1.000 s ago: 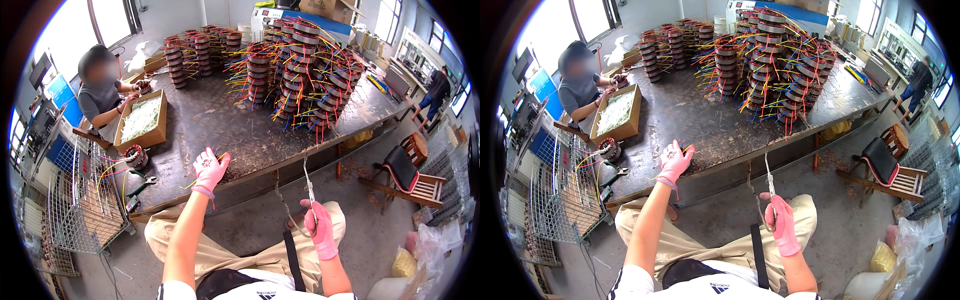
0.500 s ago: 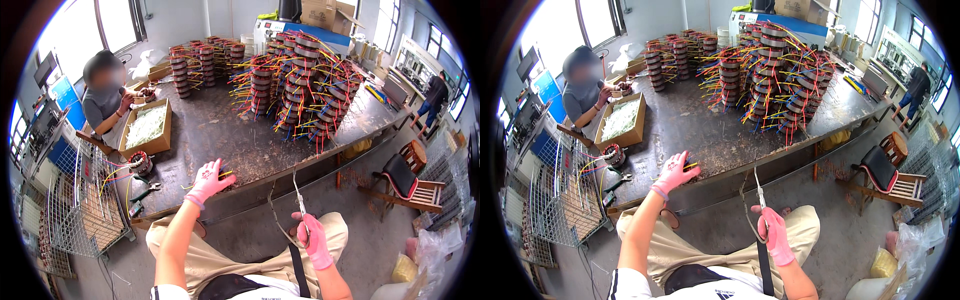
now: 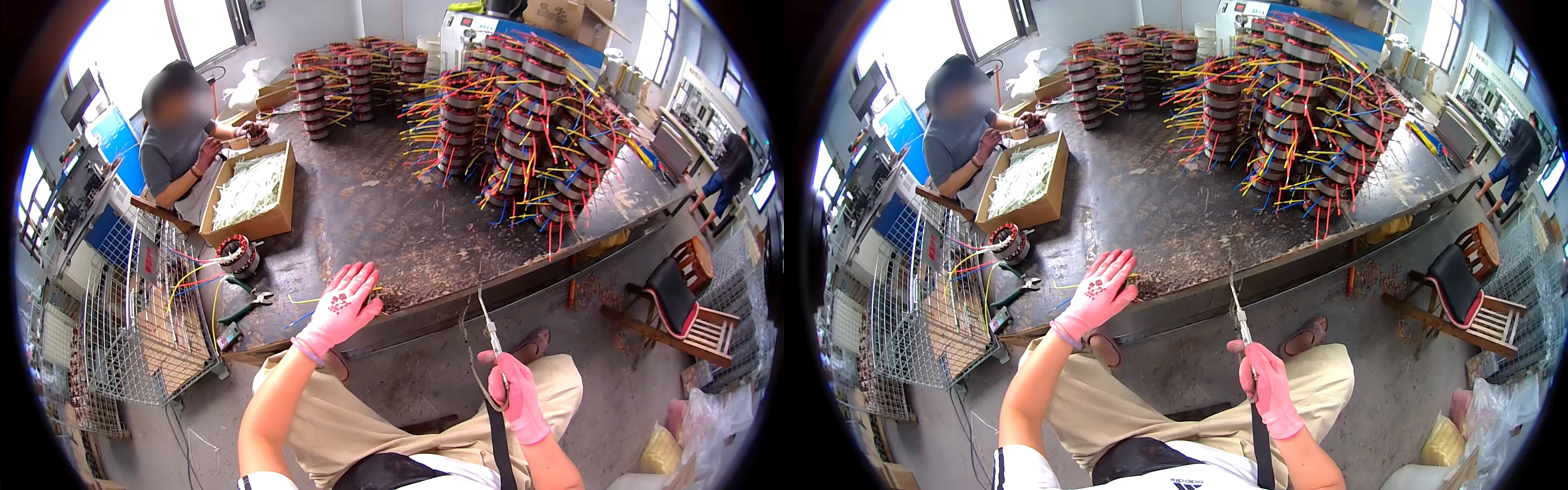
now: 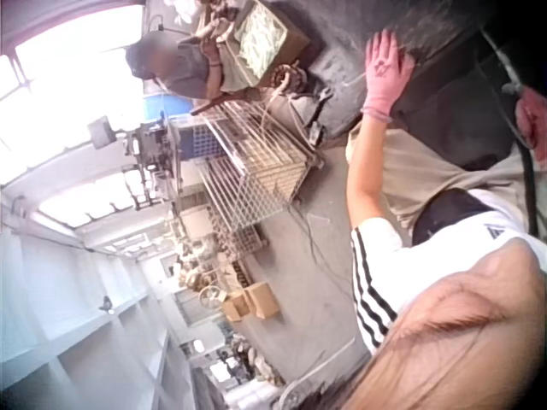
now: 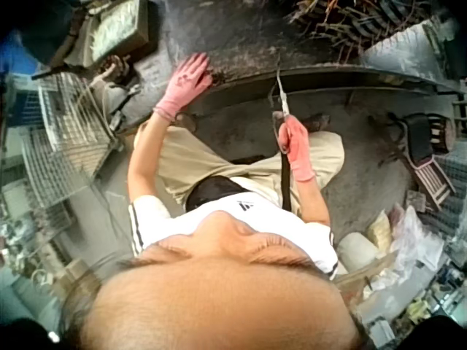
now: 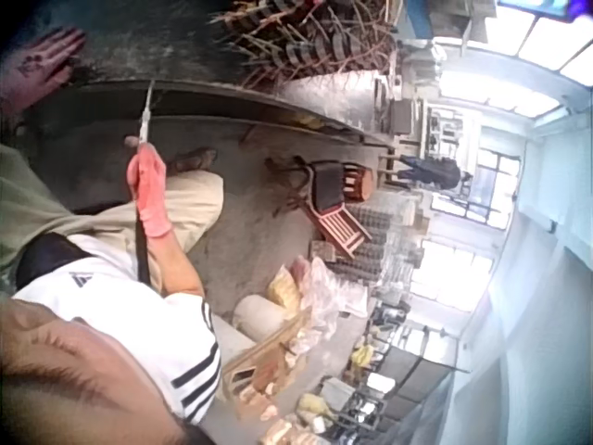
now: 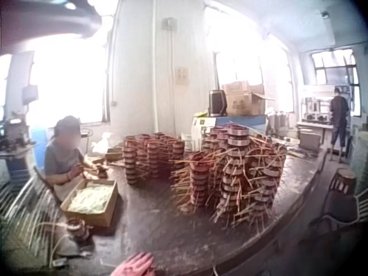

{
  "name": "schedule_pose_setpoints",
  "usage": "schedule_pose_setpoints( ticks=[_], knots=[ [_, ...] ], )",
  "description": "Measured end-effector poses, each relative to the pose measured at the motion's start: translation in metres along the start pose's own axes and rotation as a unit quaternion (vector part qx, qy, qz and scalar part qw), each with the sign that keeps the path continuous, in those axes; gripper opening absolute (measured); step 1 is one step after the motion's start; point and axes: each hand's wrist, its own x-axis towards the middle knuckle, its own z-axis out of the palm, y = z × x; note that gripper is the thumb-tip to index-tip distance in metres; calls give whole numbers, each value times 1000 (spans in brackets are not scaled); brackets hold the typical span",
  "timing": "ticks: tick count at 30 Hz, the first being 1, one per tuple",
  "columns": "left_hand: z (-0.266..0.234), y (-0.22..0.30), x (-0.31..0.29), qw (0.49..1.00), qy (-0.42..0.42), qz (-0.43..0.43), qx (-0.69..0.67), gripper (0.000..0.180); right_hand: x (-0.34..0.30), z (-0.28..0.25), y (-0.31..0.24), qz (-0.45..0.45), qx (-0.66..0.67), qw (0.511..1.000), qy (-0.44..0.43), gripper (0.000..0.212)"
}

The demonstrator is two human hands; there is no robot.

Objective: The person uses a soldering torch to melt solder onto the wire connections of a motor component held by hand. They apply heat and solder to multiple wire ends and then place the completed part onto a large stack on the workbench.

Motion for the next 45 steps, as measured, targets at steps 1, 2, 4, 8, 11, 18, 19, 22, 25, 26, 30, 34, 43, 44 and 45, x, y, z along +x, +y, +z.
schedule_pose_setpoints(
  ticks=[1, 2, 4, 8, 11, 18, 19, 22, 25, 26, 30, 34, 43, 44, 45],
  knots=[
    [0, 1, 0, 1000, -5, 0, 1, 52, 3, 1, 0, 7, -4, 1000, 0, 45],
    [0, 1, 1, 1000, -8, -1, 2, 53, 5, 3, 0, 10, 1, 1000, -2, 45],
    [1, 0, 0, 1000, -15, 0, 9, 54, 9, 6, 0, 18, 12, 1000, -6, 46],
    [2, 0, 2, 1000, -10, 2, 22, 55, 14, 10, -4, 25, -14, 1000, -1, 46],
    [-4, 5, 4, 1000, 10, 16, 22, 54, 18, 10, -4, 27, -27, 999, -5, 46],
    [-4, 3, 7, 999, 3, 52, 4, 48, 17, 14, -5, 38, -19, 999, -16, 46],
    [-4, 2, 7, 998, 5, 56, 1, 47, 16, 14, -6, 35, -24, 999, -18, 46],
    [-1, 2, 7, 998, 11, 60, 1, 44, 15, 10, -7, 22, -45, 998, -24, 48],
    [-2, -1, 5, 998, 14, 58, 2, 46, 17, 12, -15, 31, -67, 997, -38, 47],
    [-2, -1, 5, 998, 15, 58, 1, 46, 17, 11, -17, 38, -75, 996, -41, 46],
    [-4, 3, 4, 999, 32, 25, -16, 55, 22, 5, -21, 52, -72, 991, -97, 45],
    [-1, 3, 3, 999, 26, -27, -18, 63, 29, 6, -29, 78, -76, 983, -148, 41],
    [7, 0, 0, 999, 7, -28, 15, 66, 37, 28, -32, 83, -86, 975, -186, 39],
    [7, 0, 1, 1000, 7, -27, 15, 66, 37, 29, -28, 76, -75, 977, -182, 39],
    [6, 1, 1, 1000, 6, -27, 14, 66, 37, 31, -22, 79, -66, 979, -176, 39]
  ],
)
